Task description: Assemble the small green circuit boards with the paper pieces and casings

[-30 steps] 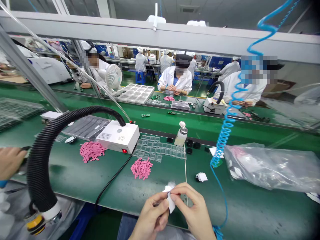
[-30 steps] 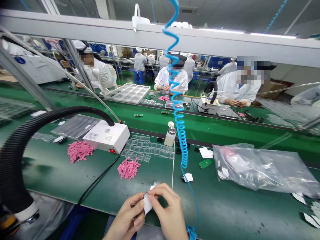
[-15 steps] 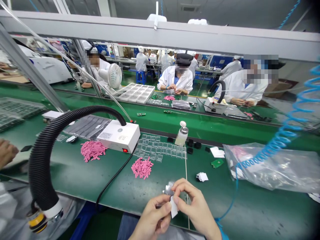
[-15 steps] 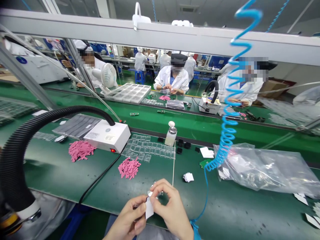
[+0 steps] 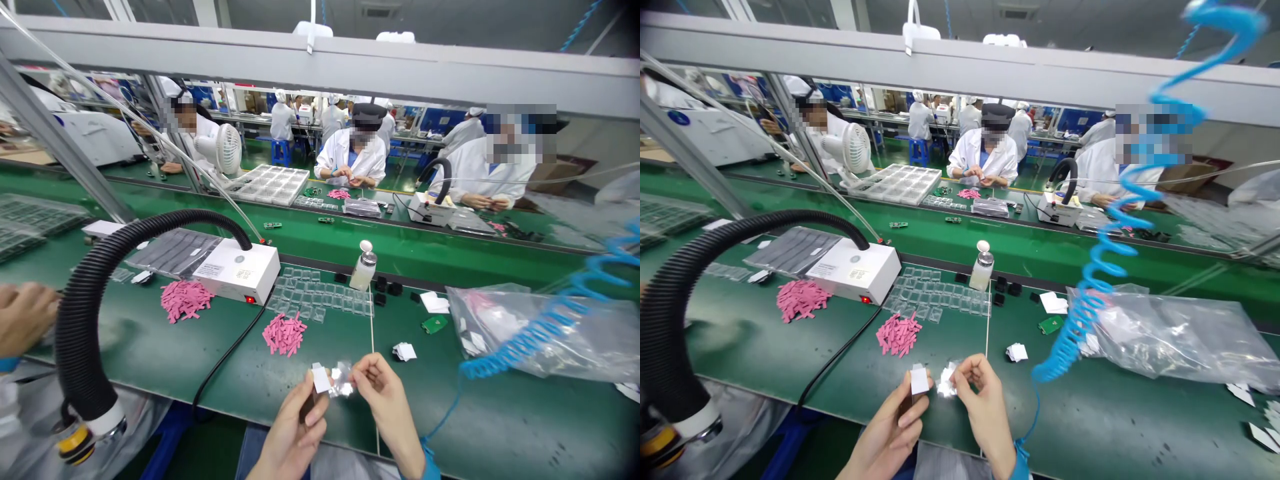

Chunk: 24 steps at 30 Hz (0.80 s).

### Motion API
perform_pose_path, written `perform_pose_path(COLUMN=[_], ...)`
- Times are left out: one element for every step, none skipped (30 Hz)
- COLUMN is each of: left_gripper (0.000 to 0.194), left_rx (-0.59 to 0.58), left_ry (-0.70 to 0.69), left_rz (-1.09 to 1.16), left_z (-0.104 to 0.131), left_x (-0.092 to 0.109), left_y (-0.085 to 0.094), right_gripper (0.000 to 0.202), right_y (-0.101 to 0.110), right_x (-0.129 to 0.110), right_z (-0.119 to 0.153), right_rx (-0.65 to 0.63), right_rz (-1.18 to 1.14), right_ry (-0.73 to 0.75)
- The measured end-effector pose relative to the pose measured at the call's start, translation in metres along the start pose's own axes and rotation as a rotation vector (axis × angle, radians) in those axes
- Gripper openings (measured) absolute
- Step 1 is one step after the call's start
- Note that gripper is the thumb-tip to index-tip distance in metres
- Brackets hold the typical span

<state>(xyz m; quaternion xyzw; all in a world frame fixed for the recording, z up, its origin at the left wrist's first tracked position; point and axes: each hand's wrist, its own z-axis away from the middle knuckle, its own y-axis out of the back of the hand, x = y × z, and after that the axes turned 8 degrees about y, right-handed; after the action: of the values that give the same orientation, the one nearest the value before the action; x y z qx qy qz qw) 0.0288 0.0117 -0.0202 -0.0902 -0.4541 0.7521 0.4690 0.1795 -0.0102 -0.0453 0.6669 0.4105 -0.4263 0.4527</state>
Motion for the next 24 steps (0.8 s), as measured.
perform_pose_path(left_gripper=[0.04, 0.039, 0.037, 0.034, 0.031, 0.027, 0.024, 0.022, 0.02, 0.019, 0.018, 0.018, 0.017, 0.016, 0.016, 0.016, 0.017, 0.019, 0.022, 0.026, 0.031, 0.036, 0.04, 0.043], left_rx=[-0.007, -0.017, -0.023, -0.025, -0.019, -0.003, 0.02, 0.043, 0.064, 0.081, 0.095, 0.106, 0.113, 0.116, 0.112, 0.101, 0.087, 0.072, 0.06, 0.051, 0.046, 0.046, 0.047, 0.049], left_ry=[0.0, 0.001, 0.003, 0.003, -0.002, -0.011, -0.023, -0.033, -0.039, -0.044, -0.046, -0.05, -0.058, -0.067, -0.078, -0.089, -0.095, -0.098, -0.097, -0.094, -0.09, -0.086, -0.083, -0.081], left_rz=[0.003, 0.006, 0.011, 0.02, 0.031, 0.044, 0.056, 0.065, 0.069, 0.068, 0.066, 0.063, 0.058, 0.051, 0.042, 0.031, 0.019, 0.008, 0.0, -0.005, -0.007, -0.005, -0.004, -0.004], left_z=[0.0, 0.0, 0.001, 0.001, 0.002, 0.002, 0.003, 0.004, 0.005, 0.006, 0.006, 0.006, 0.006, 0.006, 0.005, 0.004, 0.003, 0.002, 0.001, 0.0, -0.001, -0.001, -0.001, -0.001], left_x=[0.001, 0.002, 0.002, 0.003, 0.003, 0.004, 0.004, 0.005, 0.005, 0.005, 0.006, 0.006, 0.006, 0.006, 0.006, 0.005, 0.004, 0.002, 0.001, -0.001, -0.002, -0.004, -0.005, -0.006], left_y=[0.001, 0.001, 0.001, 0.001, 0.001, 0.0, 0.0, -0.001, -0.002, -0.003, -0.003, -0.004, -0.004, -0.004, -0.004, -0.003, -0.002, -0.002, -0.001, -0.001, -0.001, -0.001, -0.002, -0.003], right_gripper=[0.006, 0.003, 0.007, 0.011, 0.014, 0.017, 0.02, 0.023, 0.025, 0.026, 0.025, 0.022, 0.02, 0.02, 0.02, 0.022, 0.026, 0.029, 0.031, 0.031, 0.029, 0.027, 0.024, 0.023], right_y=[-0.002, -0.003, -0.005, -0.006, -0.006, -0.006, -0.005, -0.004, -0.003, -0.002, -0.001, -0.001, -0.002, -0.003, -0.006, -0.008, -0.011, -0.014, -0.017, -0.02, -0.023, -0.025, -0.026, -0.027], right_x=[0.008, 0.015, 0.021, 0.026, 0.03, 0.032, 0.033, 0.033, 0.031, 0.028, 0.023, 0.018, 0.011, 0.005, -0.001, -0.007, -0.012, -0.015, -0.018, -0.019, -0.02, -0.02, -0.019, -0.019], right_z=[-0.001, -0.002, -0.003, -0.003, -0.004, -0.004, -0.005, -0.006, -0.006, -0.006, -0.006, -0.004, -0.002, 0.0, 0.003, 0.005, 0.008, 0.01, 0.011, 0.012, 0.013, 0.013, 0.013, 0.013], right_rx=[-0.002, -0.002, -0.003, -0.005, -0.005, -0.001, 0.008, 0.021, 0.037, 0.047, 0.047, 0.035, 0.015, -0.009, -0.031, -0.046, -0.049, -0.041, -0.025, -0.001, 0.03, 0.061, 0.09, 0.116], right_rz=[0.059, 0.105, 0.14, 0.176, 0.208, 0.234, 0.256, 0.273, 0.288, 0.295, 0.286, 0.258, 0.209, 0.144, 0.071, 0.002, -0.054, -0.097, -0.13, -0.155, -0.176, -0.197, -0.217, -0.237], right_ry=[-0.007, -0.007, -0.002, 0.007, 0.019, 0.032, 0.044, 0.054, 0.06, 0.067, 0.075, 0.082, 0.091, 0.099, 0.104, 0.106, 0.101, 0.092, 0.078, 0.061, 0.044, 0.029, 0.017, 0.009])
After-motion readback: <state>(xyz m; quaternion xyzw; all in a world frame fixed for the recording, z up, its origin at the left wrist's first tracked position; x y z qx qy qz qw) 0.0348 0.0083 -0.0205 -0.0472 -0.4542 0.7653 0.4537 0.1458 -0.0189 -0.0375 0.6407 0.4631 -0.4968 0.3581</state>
